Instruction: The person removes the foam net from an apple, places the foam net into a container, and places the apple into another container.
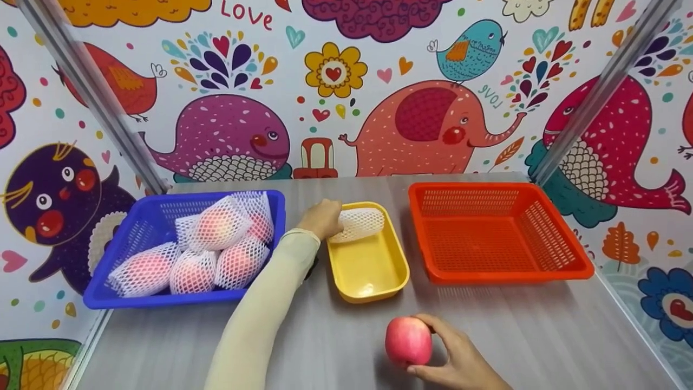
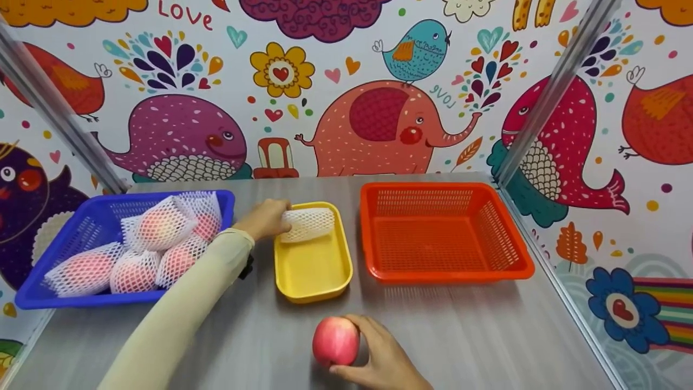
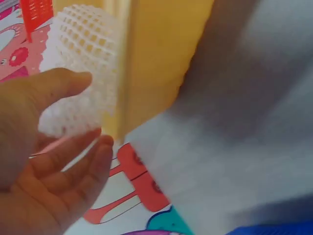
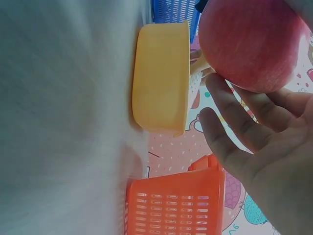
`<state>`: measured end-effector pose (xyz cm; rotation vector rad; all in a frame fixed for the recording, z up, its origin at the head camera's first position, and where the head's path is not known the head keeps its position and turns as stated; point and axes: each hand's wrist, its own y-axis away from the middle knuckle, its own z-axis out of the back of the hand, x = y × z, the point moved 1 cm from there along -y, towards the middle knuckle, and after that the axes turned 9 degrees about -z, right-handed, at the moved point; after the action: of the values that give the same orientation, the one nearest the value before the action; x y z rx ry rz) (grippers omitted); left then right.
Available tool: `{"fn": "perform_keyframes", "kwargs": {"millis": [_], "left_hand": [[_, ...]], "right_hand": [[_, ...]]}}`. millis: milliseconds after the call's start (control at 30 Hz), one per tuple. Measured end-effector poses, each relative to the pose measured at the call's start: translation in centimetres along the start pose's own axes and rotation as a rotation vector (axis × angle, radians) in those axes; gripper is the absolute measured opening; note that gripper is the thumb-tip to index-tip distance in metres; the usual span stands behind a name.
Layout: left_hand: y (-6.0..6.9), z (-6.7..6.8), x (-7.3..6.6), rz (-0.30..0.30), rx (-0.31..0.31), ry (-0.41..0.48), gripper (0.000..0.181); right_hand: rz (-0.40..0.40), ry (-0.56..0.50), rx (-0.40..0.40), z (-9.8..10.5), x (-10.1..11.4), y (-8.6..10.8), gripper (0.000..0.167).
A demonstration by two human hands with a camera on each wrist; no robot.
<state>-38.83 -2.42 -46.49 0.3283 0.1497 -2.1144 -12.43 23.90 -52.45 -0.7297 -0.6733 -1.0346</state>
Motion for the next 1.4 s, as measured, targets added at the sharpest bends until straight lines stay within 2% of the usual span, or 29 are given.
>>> {"fn": "perform_keyframes", "kwargs": {"millis": [167, 333, 467, 667, 733, 933, 1000, 1100, 1300, 1400], "left_hand": [[2.8, 2.8, -2.1, -0.018, -0.025, -0.033, 0.047], [6.7, 3.7, -4.5, -0.076, -0.040, 0.005, 0.054], [10.3, 2.9, -5.4, -0.096, -0.071, 0.044, 0.057], [15.9, 0.2, -5.8, -0.228, -0.228, 0.032, 0.055], [17.7, -0.6, -6.1, -0.255, -0.265, 0.028, 0.055], [22.2, -2.3, -7.3, -0.241, -0.279, 0.026, 0.061], [23.2, -2.6, -7.5, -0.242, -0.280, 0.032, 0.062], [23.9, -2.9, -7.6, -0.255, -0.285, 0.044, 0.061], [24.3, -3.0, -7.2, -0.257, -0.306, 0.036, 0.061], [24.5, -3.0, -7.0, -0.258, -0.302, 0.042, 0.062]], "right_hand": [[0.029, 0.024, -0.015, 0.0, 0.2, -0.2, 0.073], [0.052, 0.039, -0.006, -0.2, 0.4, -0.4, 0.074], [0.030, 0.030, 0.004, -0.5, 0.8, -0.3, 0.074], [-0.025, 0.044, 0.001, -0.8, 1.5, 0.0, 0.073], [-0.039, 0.052, 0.010, -0.9, 1.6, 0.0, 0.073], [-0.079, 0.061, 0.033, -0.9, 1.9, -0.1, 0.074], [-0.082, 0.069, 0.033, -0.9, 2.0, -0.1, 0.074], [-0.063, 0.079, 0.018, -0.9, 2.0, -0.2, 0.074], [0.052, 0.096, -0.017, -0.7, 2.1, -0.5, 0.075], [0.064, 0.113, -0.013, -0.2, 2.3, -0.8, 0.075]]}}
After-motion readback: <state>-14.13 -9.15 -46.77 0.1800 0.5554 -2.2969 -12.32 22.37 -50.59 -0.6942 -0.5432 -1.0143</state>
